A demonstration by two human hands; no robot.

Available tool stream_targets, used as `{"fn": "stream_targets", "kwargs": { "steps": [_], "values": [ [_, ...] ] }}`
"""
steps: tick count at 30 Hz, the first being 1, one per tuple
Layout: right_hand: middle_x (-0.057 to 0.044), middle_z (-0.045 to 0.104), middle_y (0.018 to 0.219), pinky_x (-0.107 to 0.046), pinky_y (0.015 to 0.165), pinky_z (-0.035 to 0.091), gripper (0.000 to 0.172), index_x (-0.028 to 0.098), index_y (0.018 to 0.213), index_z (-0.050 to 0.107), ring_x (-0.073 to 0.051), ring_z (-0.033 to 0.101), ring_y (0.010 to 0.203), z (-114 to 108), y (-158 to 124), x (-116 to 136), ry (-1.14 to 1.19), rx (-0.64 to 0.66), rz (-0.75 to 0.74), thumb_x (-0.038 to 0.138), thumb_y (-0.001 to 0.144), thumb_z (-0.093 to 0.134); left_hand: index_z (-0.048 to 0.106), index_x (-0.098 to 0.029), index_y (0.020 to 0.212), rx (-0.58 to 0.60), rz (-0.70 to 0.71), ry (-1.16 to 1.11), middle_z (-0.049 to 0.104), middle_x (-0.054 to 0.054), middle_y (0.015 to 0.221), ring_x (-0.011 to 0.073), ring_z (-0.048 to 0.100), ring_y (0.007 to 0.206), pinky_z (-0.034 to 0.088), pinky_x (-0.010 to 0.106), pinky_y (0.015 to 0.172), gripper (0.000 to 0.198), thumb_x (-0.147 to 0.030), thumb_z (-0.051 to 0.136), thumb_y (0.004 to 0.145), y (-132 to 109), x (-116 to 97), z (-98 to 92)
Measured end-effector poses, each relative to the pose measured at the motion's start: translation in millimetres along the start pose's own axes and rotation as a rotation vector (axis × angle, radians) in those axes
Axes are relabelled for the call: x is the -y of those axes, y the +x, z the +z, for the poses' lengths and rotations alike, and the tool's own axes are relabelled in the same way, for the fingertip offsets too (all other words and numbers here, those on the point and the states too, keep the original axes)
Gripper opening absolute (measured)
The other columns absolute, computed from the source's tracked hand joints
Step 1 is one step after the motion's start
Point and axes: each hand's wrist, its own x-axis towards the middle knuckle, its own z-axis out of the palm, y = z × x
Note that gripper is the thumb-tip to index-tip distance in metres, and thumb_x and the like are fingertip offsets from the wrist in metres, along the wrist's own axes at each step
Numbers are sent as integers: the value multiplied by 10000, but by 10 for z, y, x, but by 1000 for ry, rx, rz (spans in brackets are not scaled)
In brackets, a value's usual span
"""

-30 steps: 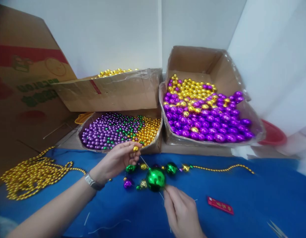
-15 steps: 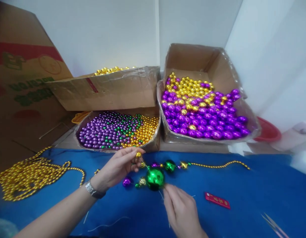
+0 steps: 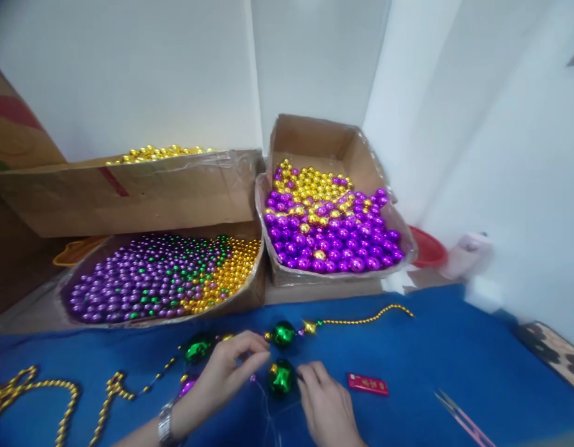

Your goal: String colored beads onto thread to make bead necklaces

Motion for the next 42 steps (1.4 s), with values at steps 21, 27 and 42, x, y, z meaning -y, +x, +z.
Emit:
{"fn": "stream_targets", "kwargs": {
  "steps": [21, 27, 42],
  "values": [
    [-38, 646, 794, -182, 625, 481, 265, 227, 1062, 664, -133, 630, 695, -475, 449, 381, 476, -185, 6, 252, 939, 431, 645, -159, 895, 11, 295, 695, 608, 134, 885, 333, 541, 953, 437, 464, 804, 234, -115, 637, 666, 2280, -590, -164],
    [-43, 685, 791, -165, 652, 505, 283, 213, 1011, 676, -142, 665, 734, -488, 373, 418, 462, -216, 86, 297, 944, 415, 570, -167, 1022, -34, 271, 550, 591, 103, 961, 250, 576, 894, 469, 402, 804, 258, -226, 563, 771, 1905, -704, -310],
    [-79, 705, 975, -252, 776, 553, 289, 179, 1161, 571, -179, 679, 882, -270, 61, 428, 274, -75, -186, 156, 920, 414, 612, -131, 968, -352, -448, -1195, 677, 90, 973, 229, 658, 928, 524, 299, 843, 193, -188, 636, 785, 157, -360, -336]
  ]
}}
